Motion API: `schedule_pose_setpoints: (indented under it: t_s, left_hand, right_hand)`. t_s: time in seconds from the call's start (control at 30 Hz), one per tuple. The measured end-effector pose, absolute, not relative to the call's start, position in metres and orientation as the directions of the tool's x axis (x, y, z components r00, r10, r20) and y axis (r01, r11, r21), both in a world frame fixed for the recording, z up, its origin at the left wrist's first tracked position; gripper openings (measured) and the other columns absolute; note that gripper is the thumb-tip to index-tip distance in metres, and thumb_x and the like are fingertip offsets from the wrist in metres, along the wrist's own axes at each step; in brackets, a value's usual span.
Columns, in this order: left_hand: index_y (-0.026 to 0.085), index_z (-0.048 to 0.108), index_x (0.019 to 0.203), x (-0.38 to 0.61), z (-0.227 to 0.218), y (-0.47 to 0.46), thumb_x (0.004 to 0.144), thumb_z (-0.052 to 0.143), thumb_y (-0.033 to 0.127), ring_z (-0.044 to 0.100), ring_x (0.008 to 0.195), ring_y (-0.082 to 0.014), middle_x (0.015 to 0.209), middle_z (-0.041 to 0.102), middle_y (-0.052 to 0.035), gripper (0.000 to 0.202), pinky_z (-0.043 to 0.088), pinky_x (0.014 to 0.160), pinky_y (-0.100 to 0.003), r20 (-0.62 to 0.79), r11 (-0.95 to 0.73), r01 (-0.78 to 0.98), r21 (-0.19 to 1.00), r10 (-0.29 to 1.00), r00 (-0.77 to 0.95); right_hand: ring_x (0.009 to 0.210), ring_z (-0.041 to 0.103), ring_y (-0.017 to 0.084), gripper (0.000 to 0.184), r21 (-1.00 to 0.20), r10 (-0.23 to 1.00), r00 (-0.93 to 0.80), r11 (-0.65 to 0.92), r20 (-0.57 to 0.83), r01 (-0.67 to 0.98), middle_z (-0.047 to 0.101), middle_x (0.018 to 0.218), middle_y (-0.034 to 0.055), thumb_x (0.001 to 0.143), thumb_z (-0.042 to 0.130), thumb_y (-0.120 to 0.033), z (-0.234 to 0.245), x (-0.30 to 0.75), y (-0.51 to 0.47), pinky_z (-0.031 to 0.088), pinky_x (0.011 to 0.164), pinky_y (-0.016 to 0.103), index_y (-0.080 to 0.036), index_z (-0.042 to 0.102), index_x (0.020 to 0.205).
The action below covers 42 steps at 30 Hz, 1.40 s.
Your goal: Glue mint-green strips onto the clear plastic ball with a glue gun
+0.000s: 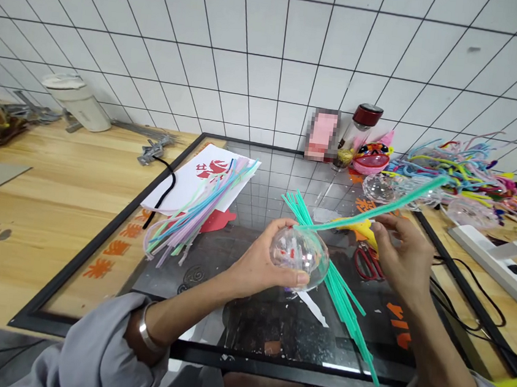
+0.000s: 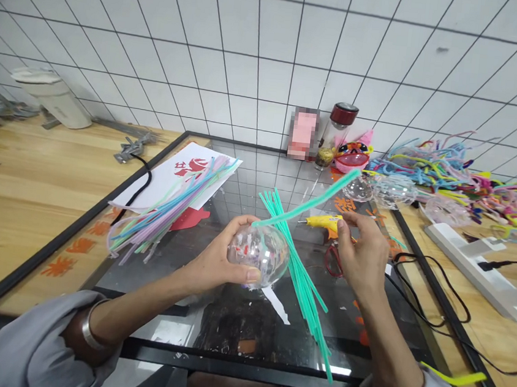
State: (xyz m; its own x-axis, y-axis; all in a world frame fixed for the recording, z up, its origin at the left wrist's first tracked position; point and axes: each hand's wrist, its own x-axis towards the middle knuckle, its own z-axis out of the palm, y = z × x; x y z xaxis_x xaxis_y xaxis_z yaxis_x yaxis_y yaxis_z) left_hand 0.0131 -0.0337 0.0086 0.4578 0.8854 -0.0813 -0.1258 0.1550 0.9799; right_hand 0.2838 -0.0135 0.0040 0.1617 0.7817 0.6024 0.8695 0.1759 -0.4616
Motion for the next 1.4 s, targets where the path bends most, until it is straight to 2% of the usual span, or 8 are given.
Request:
schedule_pose_setpoints:
  t_s: [0.13, 0.23, 0.43, 0.57, 0.73, 0.9, 1.13, 1.4]
  left_hand:
    - [0.025, 0.041, 0.123, 0.013, 0.008, -0.032, 0.055, 0.088, 0.027, 0.067, 0.093, -0.0192, 0.12, 0.062, -0.0048, 0.082, 0.053, 0.082, -0.032, -0.087, 0.184, -0.177, 0.967, 0.889, 0.449]
    - [0.025, 0.041, 0.123, 0.013, 0.008, -0.032, 0.055, 0.088, 0.027, 0.069, 0.093, -0.02, 0.118, 0.063, -0.0047, 0.082, 0.054, 0.082, -0.032, -0.086, 0.185, -0.179, 0.966, 0.888, 0.452]
    - [0.024, 0.041, 0.124, 0.014, 0.01, -0.035, 0.056, 0.088, 0.026, 0.068, 0.093, -0.0188, 0.12, 0.062, -0.0048, 0.083, 0.054, 0.081, -0.031, -0.099, 0.18, -0.14, 0.974, 0.886, 0.453]
    - [0.023, 0.041, 0.124, 0.015, 0.01, -0.035, 0.056, 0.087, 0.026, 0.067, 0.096, -0.0204, 0.119, 0.062, -0.0057, 0.083, 0.054, 0.086, -0.035, -0.084, 0.152, -0.121, 0.981, 0.894, 0.441]
    - [0.024, 0.043, 0.125, 0.016, 0.008, -0.033, 0.056, 0.088, 0.029, 0.066, 0.095, -0.0202, 0.118, 0.062, -0.0054, 0.082, 0.053, 0.086, -0.036, -0.073, 0.125, -0.104, 0.987, 0.91, 0.409]
    - [0.024, 0.045, 0.125, 0.017, 0.004, -0.03, 0.054, 0.09, 0.031, 0.066, 0.09, -0.0197, 0.117, 0.064, -0.0059, 0.085, 0.053, 0.084, -0.036, -0.065, 0.12, -0.117, 0.986, 0.918, 0.392]
    - [0.025, 0.045, 0.126, 0.016, 0.002, -0.03, 0.056, 0.09, 0.03, 0.067, 0.089, -0.0183, 0.117, 0.063, -0.0055, 0.083, 0.053, 0.082, -0.034, -0.079, 0.134, -0.116, 0.984, 0.917, 0.39]
    - [0.026, 0.044, 0.13, 0.015, 0.006, -0.035, 0.059, 0.089, 0.031, 0.065, 0.088, -0.0179, 0.114, 0.063, -0.0035, 0.084, 0.051, 0.078, -0.031, -0.074, 0.071, 0.021, 0.997, 0.919, 0.387]
  right_hand:
    - [0.099, 0.065, 0.033, 0.046, -0.131, 0.916, 0.144, -0.102, 0.373, 0.986, 0.07, 0.109, 0.0192, 0.093, 0.046, -0.047, -0.003, 0.295, -0.001, 0.049, 0.079, 0.043, -0.012, 0.068, 0.113]
    - [0.101, 0.064, 0.037, 0.057, 0.005, 0.956, 0.209, -0.215, 0.206, 0.977, 0.068, 0.111, 0.0235, 0.093, 0.044, -0.056, -0.008, 0.293, 0.003, 0.047, 0.08, 0.046, -0.008, 0.066, 0.116]
    - [0.098, 0.066, 0.034, 0.053, 0.005, 0.961, 0.261, -0.263, 0.095, 0.965, 0.07, 0.107, 0.022, 0.087, 0.051, -0.058, -0.017, 0.295, 0.017, 0.045, 0.074, 0.039, -0.011, 0.072, 0.101]
    - [0.077, 0.067, 0.029, 0.042, -0.082, 0.951, 0.294, -0.287, 0.094, 0.954, 0.071, 0.079, 0.0144, 0.082, 0.054, -0.052, -0.013, 0.3, 0.024, 0.04, 0.06, 0.033, -0.015, 0.073, 0.087]
    - [0.065, 0.063, 0.025, 0.047, -0.21, 0.94, 0.281, -0.24, 0.195, 0.948, 0.067, 0.069, 0.0096, 0.079, 0.052, -0.057, 0.0, 0.3, 0.02, 0.038, 0.054, 0.032, -0.014, 0.071, 0.088]
    - [0.065, 0.061, 0.022, 0.05, -0.444, 0.773, 0.231, 0.072, 0.591, 0.893, 0.071, 0.083, 0.0101, 0.07, 0.066, -0.058, 0.005, 0.284, -0.005, 0.047, 0.058, 0.034, -0.016, 0.069, 0.097]
    - [0.056, 0.052, 0.013, 0.029, -0.407, 0.662, 0.113, 0.309, 0.741, 0.86, 0.064, 0.076, 0.0016, 0.076, 0.074, -0.045, 0.005, 0.265, -0.03, 0.04, 0.049, 0.027, -0.022, 0.061, 0.089]
    - [0.057, 0.048, 0.014, 0.027, -0.218, 0.596, -0.011, 0.311, 0.803, 0.925, 0.054, 0.068, -0.0004, 0.082, 0.069, -0.04, 0.018, 0.253, -0.043, 0.034, 0.05, 0.03, -0.026, 0.047, 0.074]
